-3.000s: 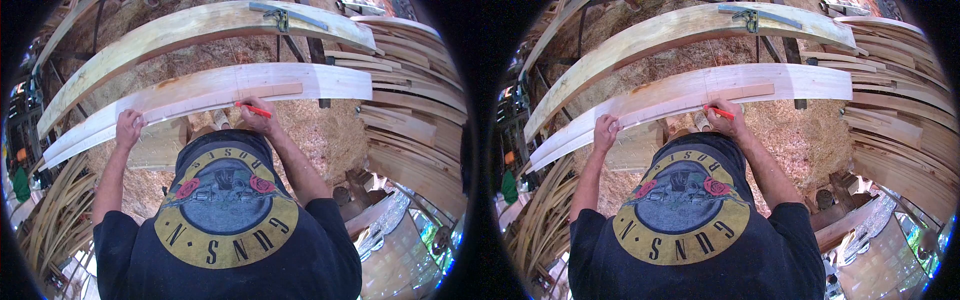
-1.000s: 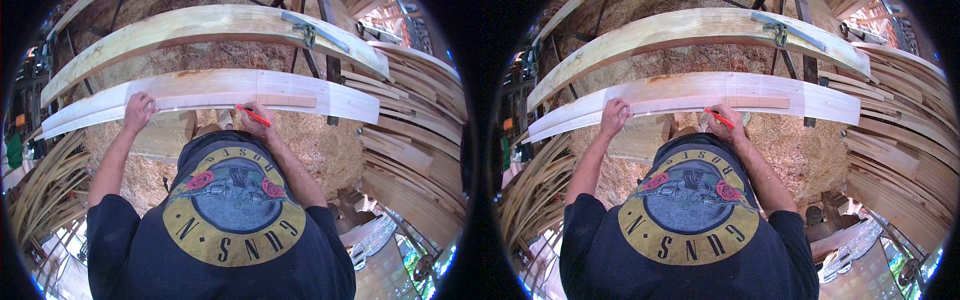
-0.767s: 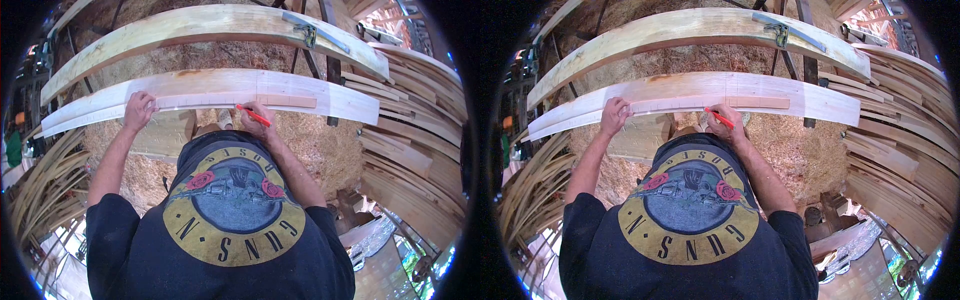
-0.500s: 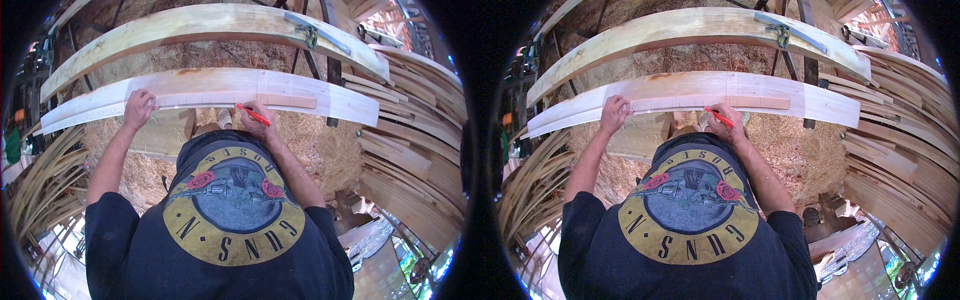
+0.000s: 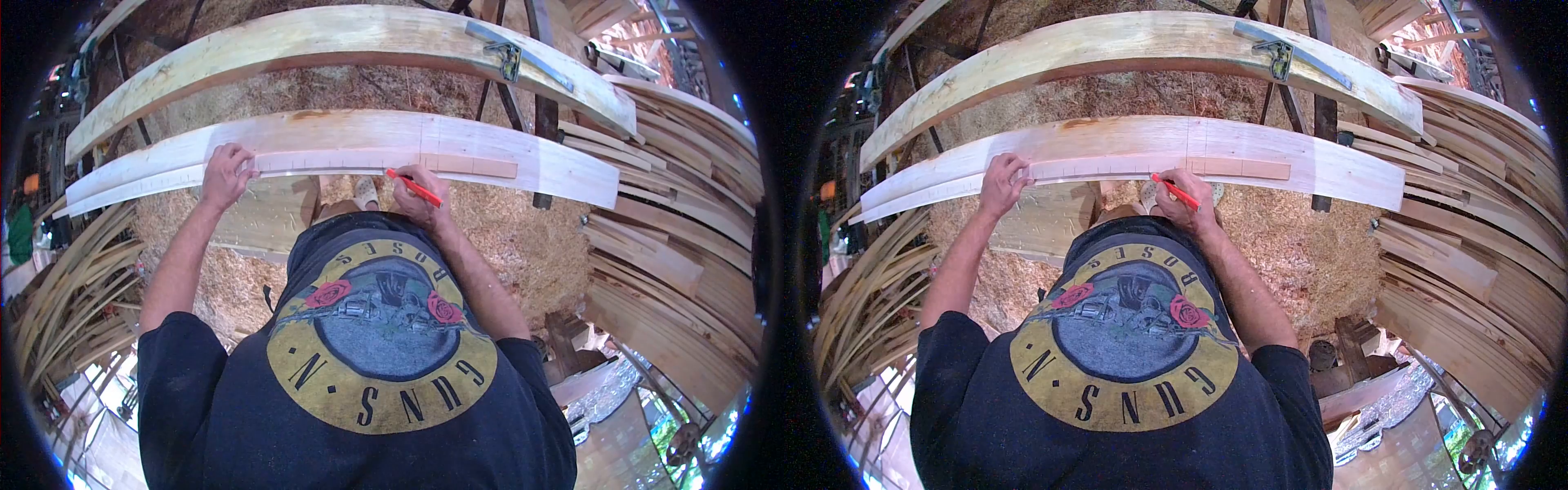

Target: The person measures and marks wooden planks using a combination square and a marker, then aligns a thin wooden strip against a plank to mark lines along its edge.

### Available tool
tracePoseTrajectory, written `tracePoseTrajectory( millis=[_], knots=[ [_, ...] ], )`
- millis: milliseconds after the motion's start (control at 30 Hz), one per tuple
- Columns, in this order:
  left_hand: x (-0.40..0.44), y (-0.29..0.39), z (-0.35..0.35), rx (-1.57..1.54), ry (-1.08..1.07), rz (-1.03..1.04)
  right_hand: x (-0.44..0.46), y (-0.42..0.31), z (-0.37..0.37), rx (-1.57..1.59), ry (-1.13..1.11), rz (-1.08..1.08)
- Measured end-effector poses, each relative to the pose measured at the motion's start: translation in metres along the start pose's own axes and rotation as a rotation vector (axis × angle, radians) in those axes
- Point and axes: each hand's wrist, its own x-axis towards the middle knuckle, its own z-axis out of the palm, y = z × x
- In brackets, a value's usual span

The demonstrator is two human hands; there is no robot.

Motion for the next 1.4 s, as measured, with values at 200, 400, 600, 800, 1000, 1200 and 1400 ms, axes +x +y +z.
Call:
tracePoseTrajectory(
  millis=[200, 400, 600, 800, 1000, 1200, 1400],
  knots=[
    [-0.0001, -0.0004, 0.0006, 0.005, 0.022, 0.015, 0.0016, -0.0014, -0.0003, -0.025, 0.004, -0.03],
    [0.0, -0.0006, 0.001, 0.008, 0.019, 0.01, 0.0015, -0.0019, -0.0004, -0.02, 0.01, -0.046],
    [0.0007, -0.0003, 0.0, 0.001, 0.01, 0.008, 0.002, -0.0032, -0.001, 0.003, -0.001, -0.035],
    [-0.0001, 0.0002, 0.0005, -0.006, 0.027, 0.018, 0.0021, -0.0064, -0.0017, 0.001, -0.018, -0.015],
    [-0.0006, -0.0005, 0.0, -0.005, 0.024, 0.019, -0.0003, -0.0021, 0.002, -0.02, -0.018, 0.0],
    [-0.001, -0.0024, 0.001, -0.008, -0.011, -0.009, -0.0002, -0.0049, 0.0015, -0.003, -0.012, 0.02],
    [-0.0006, -0.0018, 0.0015, -0.007, 0.022, 0.008, 0.0014, -0.0043, 0.0015, -0.022, -0.011, 0.007]
  ],
)
